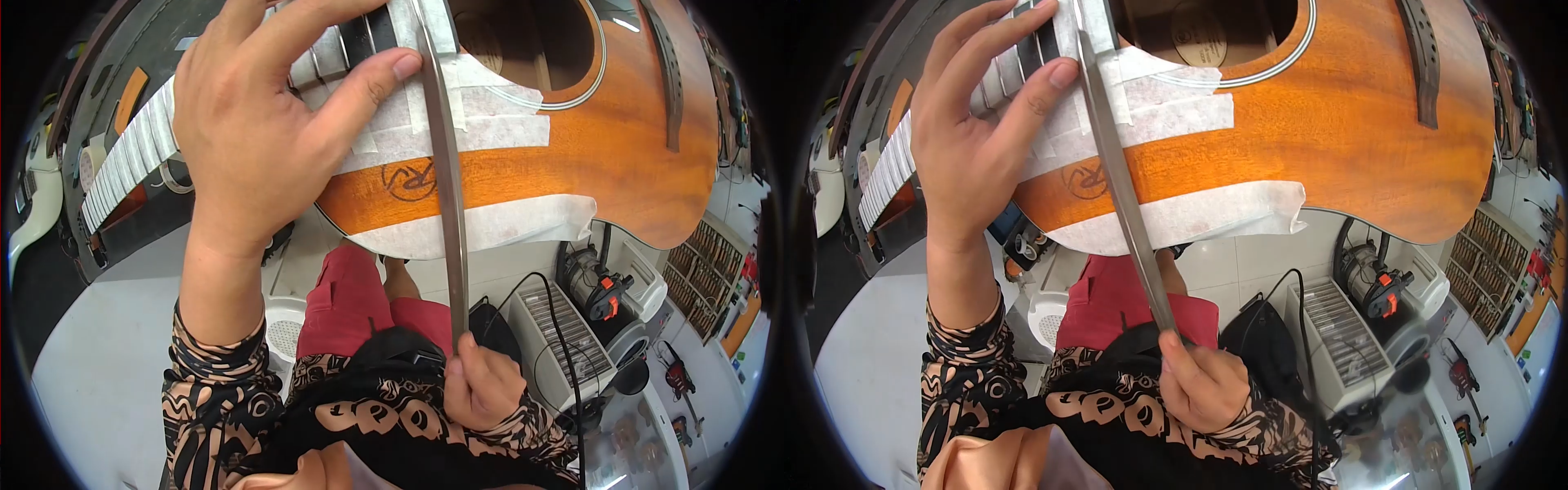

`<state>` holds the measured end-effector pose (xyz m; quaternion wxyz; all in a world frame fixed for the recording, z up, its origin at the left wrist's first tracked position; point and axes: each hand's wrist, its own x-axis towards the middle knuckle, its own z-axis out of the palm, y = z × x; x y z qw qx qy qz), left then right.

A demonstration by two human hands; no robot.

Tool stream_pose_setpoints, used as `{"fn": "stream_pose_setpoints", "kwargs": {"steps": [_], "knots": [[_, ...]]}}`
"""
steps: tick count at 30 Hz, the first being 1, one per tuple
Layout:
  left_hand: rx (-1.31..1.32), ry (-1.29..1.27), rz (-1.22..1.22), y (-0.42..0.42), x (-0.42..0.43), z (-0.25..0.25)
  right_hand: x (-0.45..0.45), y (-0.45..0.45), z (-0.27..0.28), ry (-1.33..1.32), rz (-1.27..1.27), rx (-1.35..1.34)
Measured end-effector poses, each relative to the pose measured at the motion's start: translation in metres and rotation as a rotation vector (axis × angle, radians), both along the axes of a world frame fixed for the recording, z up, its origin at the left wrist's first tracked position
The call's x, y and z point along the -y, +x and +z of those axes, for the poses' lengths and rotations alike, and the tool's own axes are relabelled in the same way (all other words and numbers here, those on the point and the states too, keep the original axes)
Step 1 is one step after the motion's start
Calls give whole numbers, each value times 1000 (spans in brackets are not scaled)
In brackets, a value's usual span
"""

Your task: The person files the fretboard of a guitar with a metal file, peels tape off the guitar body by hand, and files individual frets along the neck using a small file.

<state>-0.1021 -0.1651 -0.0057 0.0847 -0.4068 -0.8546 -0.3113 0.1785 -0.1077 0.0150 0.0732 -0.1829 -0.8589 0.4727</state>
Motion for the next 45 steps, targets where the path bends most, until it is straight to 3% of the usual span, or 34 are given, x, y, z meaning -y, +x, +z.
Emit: {"fn": "stream_pose_setpoints", "kwargs": {"steps": [3, 5, 8, 11, 13, 20, 24, 27, 28, 29, 31, 38, 43, 45], "knots": [[12, 12, -13, 4, -4, 2, -14, -49, 0, 33, -41, -66], [4, 68, -32, -1, 1, -4, -31, -98, 10, 61, 11, 50], [3, 77, -49, 0, -2, -3, -30, -93, 22, -16, -36, 132], [11, 22, -10, 2, -2, 3, -6, -25, 0, -21, -26, -42], [-63, -127, 51, 8, -9, 8, 4, -2, 6, -27, -13, -3], [-9, 30, -1, 1, 4, -3, -22, -93, 10, -18, -75, 41], [-33, 50, -14, -2, 2, -6, -14, -42, 8, -104, -177, -9], [-66, -90, 10, -8, 8, -7, -10, 13, 1, -20, 0, -97], [-74, -141, 13, -7, 7, -7, -8, 25, 9, -75, -55, -9], [-74, -22, -21, -3, 4, -8, -5, 30, 12, -127, -111, 79], [-81, 102, -57, -4, 2, -9, -4, 31, 10, -141, -131, 54], [117, 101, -56, -11, 4, -11, -1, 26, 1, -251, -121, 6], [56, 59, -40, 7, 0, 7, 1, 28, 1, -228, -115, -12], [80, 76, -44, -8, 5, -9, -1, 27, 3, -229, -104, 8]]}}
